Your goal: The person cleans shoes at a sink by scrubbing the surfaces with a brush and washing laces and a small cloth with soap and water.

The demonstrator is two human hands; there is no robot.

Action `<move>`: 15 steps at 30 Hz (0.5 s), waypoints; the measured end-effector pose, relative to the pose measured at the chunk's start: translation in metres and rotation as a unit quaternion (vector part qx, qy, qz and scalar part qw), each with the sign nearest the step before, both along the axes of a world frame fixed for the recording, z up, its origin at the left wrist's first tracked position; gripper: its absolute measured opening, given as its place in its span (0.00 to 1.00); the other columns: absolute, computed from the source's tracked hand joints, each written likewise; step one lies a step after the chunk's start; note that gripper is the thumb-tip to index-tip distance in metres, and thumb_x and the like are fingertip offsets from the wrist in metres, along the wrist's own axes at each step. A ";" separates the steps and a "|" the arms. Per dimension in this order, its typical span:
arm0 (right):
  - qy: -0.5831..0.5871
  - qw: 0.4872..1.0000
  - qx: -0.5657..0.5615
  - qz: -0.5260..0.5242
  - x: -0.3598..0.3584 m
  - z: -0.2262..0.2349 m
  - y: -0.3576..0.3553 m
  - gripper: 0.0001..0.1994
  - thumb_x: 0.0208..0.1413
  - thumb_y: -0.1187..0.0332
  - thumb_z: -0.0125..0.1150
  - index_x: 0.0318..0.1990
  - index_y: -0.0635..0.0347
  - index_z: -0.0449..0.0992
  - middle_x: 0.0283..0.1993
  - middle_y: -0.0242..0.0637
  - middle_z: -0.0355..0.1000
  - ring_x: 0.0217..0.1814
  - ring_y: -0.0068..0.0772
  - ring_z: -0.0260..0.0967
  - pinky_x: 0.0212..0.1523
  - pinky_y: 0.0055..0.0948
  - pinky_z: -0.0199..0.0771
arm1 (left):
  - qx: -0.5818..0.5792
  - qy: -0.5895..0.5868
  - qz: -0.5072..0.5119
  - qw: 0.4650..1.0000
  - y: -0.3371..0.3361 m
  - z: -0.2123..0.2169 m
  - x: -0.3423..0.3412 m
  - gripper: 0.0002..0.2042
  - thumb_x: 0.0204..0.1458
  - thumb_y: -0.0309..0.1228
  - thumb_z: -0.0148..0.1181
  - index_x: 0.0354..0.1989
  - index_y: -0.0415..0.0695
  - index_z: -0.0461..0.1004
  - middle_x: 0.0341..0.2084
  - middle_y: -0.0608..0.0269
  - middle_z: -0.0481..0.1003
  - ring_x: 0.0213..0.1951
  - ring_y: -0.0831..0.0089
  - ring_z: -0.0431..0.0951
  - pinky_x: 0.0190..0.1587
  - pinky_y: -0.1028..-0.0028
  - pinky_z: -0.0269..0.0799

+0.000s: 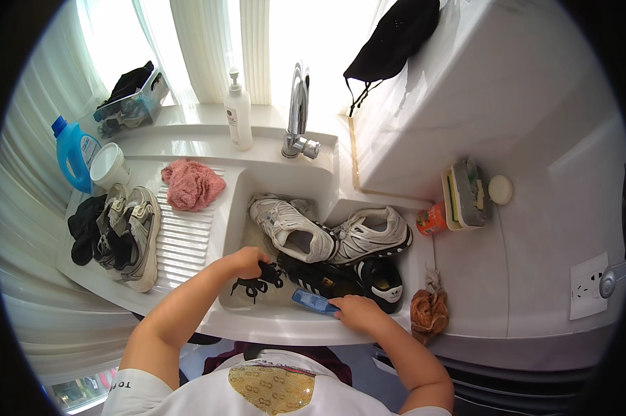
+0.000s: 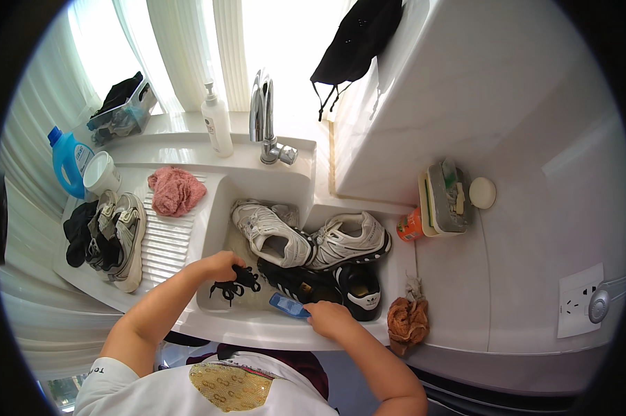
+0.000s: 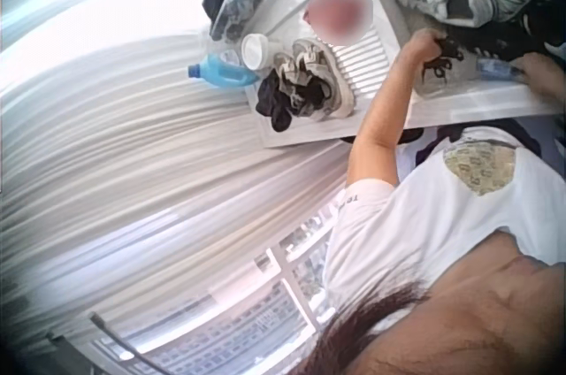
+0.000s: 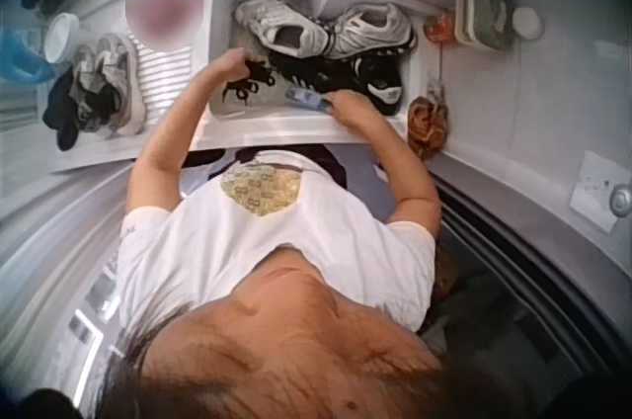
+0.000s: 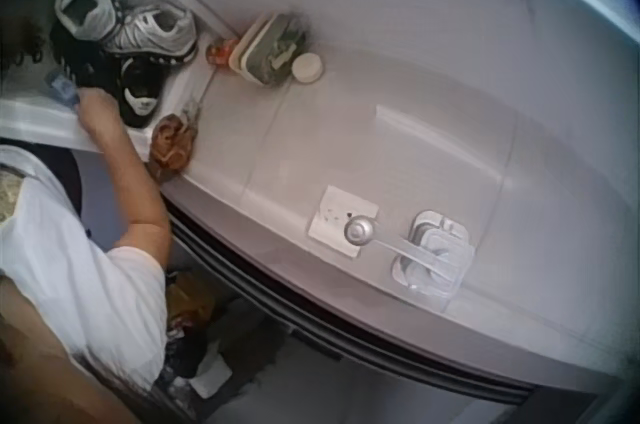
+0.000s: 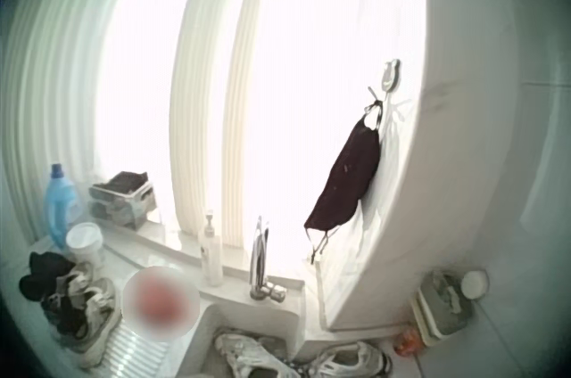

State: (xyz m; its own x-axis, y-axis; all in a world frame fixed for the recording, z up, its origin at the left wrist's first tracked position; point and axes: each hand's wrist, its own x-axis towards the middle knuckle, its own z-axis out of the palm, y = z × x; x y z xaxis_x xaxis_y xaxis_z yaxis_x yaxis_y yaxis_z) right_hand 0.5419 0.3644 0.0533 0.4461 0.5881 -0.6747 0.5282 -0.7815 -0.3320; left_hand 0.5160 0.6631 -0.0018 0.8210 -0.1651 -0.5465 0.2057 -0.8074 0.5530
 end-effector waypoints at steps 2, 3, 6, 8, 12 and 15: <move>-0.027 0.999 -0.020 0.016 -0.001 -0.002 0.000 0.19 0.51 0.67 0.53 0.53 0.52 0.68 0.45 0.43 0.70 0.46 0.45 0.68 0.45 0.40 0.68 | -0.155 0.019 0.172 0.973 0.006 0.020 -0.002 0.13 0.37 0.21 0.51 0.34 0.42 0.76 0.24 0.58 0.76 0.30 0.68 0.76 0.33 0.67 0.72; -0.039 0.999 -0.025 0.013 -0.003 0.001 0.003 0.19 0.51 0.67 0.53 0.53 0.52 0.68 0.45 0.43 0.70 0.47 0.45 0.68 0.45 0.40 0.68 | -0.266 0.021 0.234 0.935 0.006 0.037 -0.005 0.14 0.38 0.16 0.46 0.34 0.38 0.74 0.24 0.61 0.73 0.27 0.73 0.75 0.31 0.72 0.72; -0.075 0.997 -0.037 0.002 -0.007 0.012 0.007 0.18 0.51 0.68 0.53 0.52 0.52 0.68 0.44 0.42 0.70 0.47 0.44 0.68 0.45 0.40 0.68 | -0.528 -0.014 0.416 0.740 0.002 0.048 -0.013 0.15 0.40 0.15 0.45 0.37 0.35 0.71 0.27 0.60 0.73 0.28 0.70 0.76 0.32 0.74 0.74; -0.096 0.994 -0.043 0.000 -0.004 0.029 -0.002 0.18 0.51 0.68 0.53 0.51 0.53 0.68 0.43 0.41 0.70 0.47 0.43 0.68 0.45 0.40 0.68 | -0.561 -0.019 0.463 0.687 -0.003 0.054 -0.014 0.17 0.41 0.15 0.43 0.42 0.36 0.67 0.31 0.57 0.73 0.30 0.68 0.76 0.34 0.72 0.76; -0.171 0.983 0.002 -0.068 0.008 0.046 -0.027 0.17 0.48 0.69 0.56 0.48 0.52 0.70 0.42 0.40 0.71 0.45 0.43 0.68 0.44 0.39 0.68 | -0.600 -0.023 0.516 0.611 -0.012 0.047 -0.015 0.16 0.43 0.15 0.43 0.42 0.38 0.67 0.33 0.58 0.73 0.32 0.69 0.76 0.33 0.70 0.76; -0.228 0.971 -0.023 -0.067 0.014 0.025 -0.034 0.16 0.46 0.69 0.58 0.46 0.53 0.71 0.44 0.41 0.68 0.47 0.45 0.65 0.46 0.41 0.66 | -0.618 0.005 0.502 0.605 -0.014 0.027 -0.012 0.16 0.45 0.18 0.42 0.44 0.40 0.67 0.36 0.57 0.73 0.35 0.67 0.76 0.37 0.68 0.76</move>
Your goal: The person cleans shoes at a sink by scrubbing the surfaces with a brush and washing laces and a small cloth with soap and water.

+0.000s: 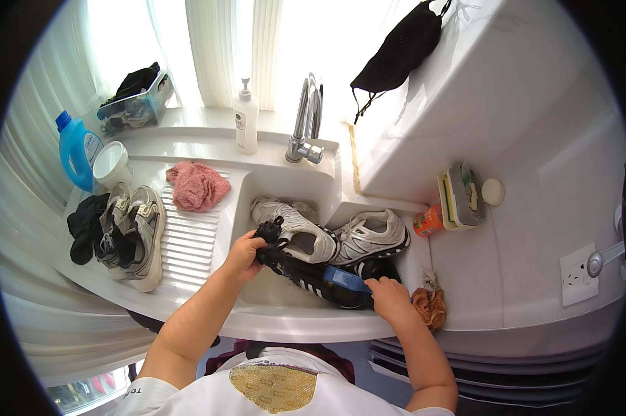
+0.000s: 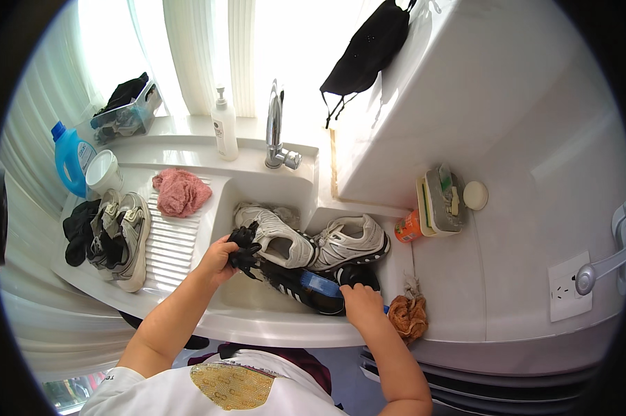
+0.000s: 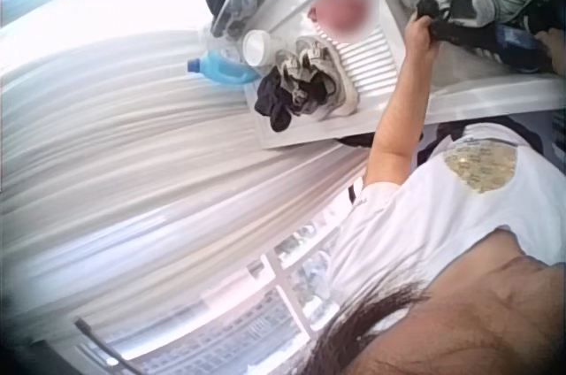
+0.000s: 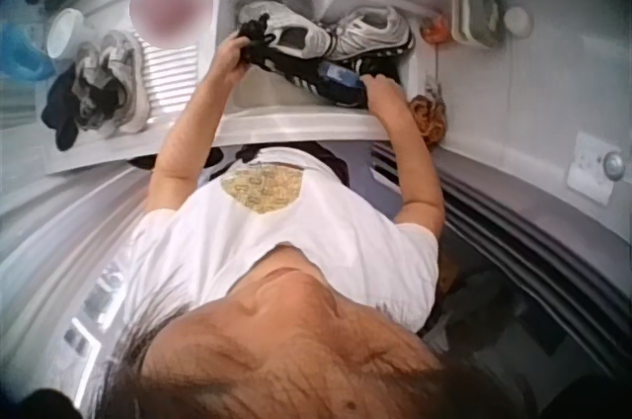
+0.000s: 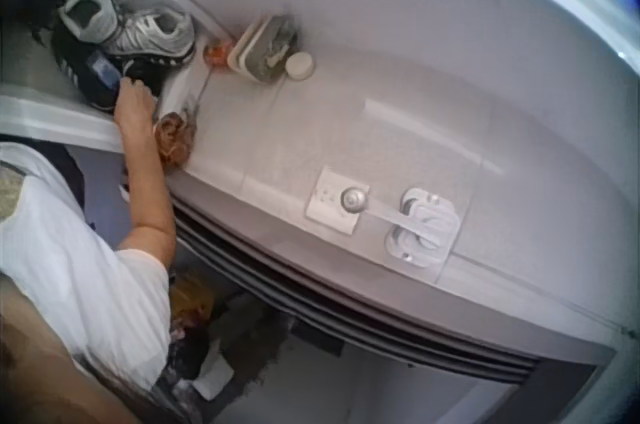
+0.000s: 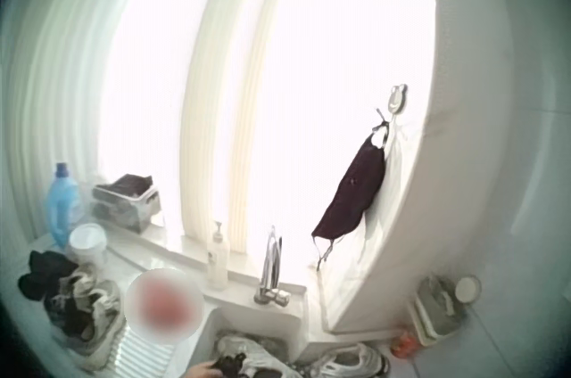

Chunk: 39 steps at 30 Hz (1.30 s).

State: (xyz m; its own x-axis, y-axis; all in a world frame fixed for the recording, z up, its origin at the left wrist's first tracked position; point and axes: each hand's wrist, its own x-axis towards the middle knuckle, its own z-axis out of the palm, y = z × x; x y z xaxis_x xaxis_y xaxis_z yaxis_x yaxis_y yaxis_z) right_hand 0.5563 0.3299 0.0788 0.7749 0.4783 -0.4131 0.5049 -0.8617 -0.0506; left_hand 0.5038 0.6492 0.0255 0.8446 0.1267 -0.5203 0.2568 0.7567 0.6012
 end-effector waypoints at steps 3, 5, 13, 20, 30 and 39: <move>-0.105 0.989 -0.067 0.076 -0.003 -0.011 0.019 0.17 0.43 0.70 0.60 0.44 0.56 0.72 0.48 0.43 0.64 0.51 0.46 0.60 0.50 0.42 0.61 | -0.122 -0.045 -0.005 0.992 -0.002 -0.009 0.000 0.12 0.50 0.30 0.51 0.43 0.41 0.68 0.38 0.57 0.73 0.38 0.66 0.76 0.41 0.66 0.74; -0.206 0.968 0.106 0.096 -0.005 -0.021 0.039 0.18 0.41 0.68 0.62 0.44 0.58 0.72 0.53 0.46 0.60 0.55 0.47 0.57 0.54 0.42 0.58 | -0.193 -0.036 0.032 0.980 -0.007 -0.001 0.001 0.16 0.53 0.38 0.50 0.45 0.40 0.67 0.41 0.55 0.72 0.41 0.63 0.75 0.45 0.63 0.71; 0.264 0.657 0.657 -0.259 -0.016 -0.056 0.177 0.43 0.47 0.52 0.63 0.64 0.62 0.46 0.59 0.54 0.54 0.59 0.40 0.56 0.57 0.32 0.56 | -0.232 0.042 -0.030 0.971 -0.040 -0.006 0.004 0.18 0.60 0.42 0.36 0.49 0.45 0.66 0.43 0.60 0.72 0.44 0.64 0.73 0.47 0.65 0.70; 0.071 0.727 0.653 -0.202 -0.014 -0.049 0.212 0.11 0.47 0.73 0.60 0.40 0.62 0.74 0.35 0.37 0.73 0.38 0.30 0.70 0.42 0.26 0.68 | -0.214 0.065 0.051 0.973 -0.045 0.009 -0.006 0.21 0.58 0.49 0.38 0.49 0.48 0.65 0.47 0.62 0.68 0.47 0.67 0.70 0.50 0.65 0.66; 0.090 0.799 0.594 -0.008 -0.038 -0.064 0.211 0.27 0.56 0.50 0.48 0.55 0.62 0.63 0.61 0.59 0.51 0.66 0.59 0.43 0.63 0.42 0.44 | -0.177 0.002 0.107 0.978 -0.012 0.006 -0.007 0.23 0.58 0.54 0.33 0.40 0.47 0.66 0.36 0.62 0.69 0.42 0.66 0.70 0.47 0.65 0.68; 0.248 0.522 0.729 -0.368 -0.005 -0.067 0.249 0.14 0.50 0.73 0.58 0.46 0.59 0.68 0.37 0.30 0.67 0.35 0.21 0.65 0.36 0.21 0.68 | 0.146 -0.052 -0.010 0.988 -0.013 0.032 -0.034 0.35 0.57 0.57 0.29 0.64 0.42 0.43 0.63 0.55 0.46 0.65 0.68 0.43 0.65 0.70 0.35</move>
State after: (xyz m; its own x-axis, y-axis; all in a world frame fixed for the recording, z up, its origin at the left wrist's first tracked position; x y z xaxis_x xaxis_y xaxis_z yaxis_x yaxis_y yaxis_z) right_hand 0.5510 0.5789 0.0121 0.9409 0.2124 -0.2637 -0.3223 0.3232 -0.8898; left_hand 0.4699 0.6359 0.0573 0.8955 0.2407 -0.3744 0.1960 0.5419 0.8173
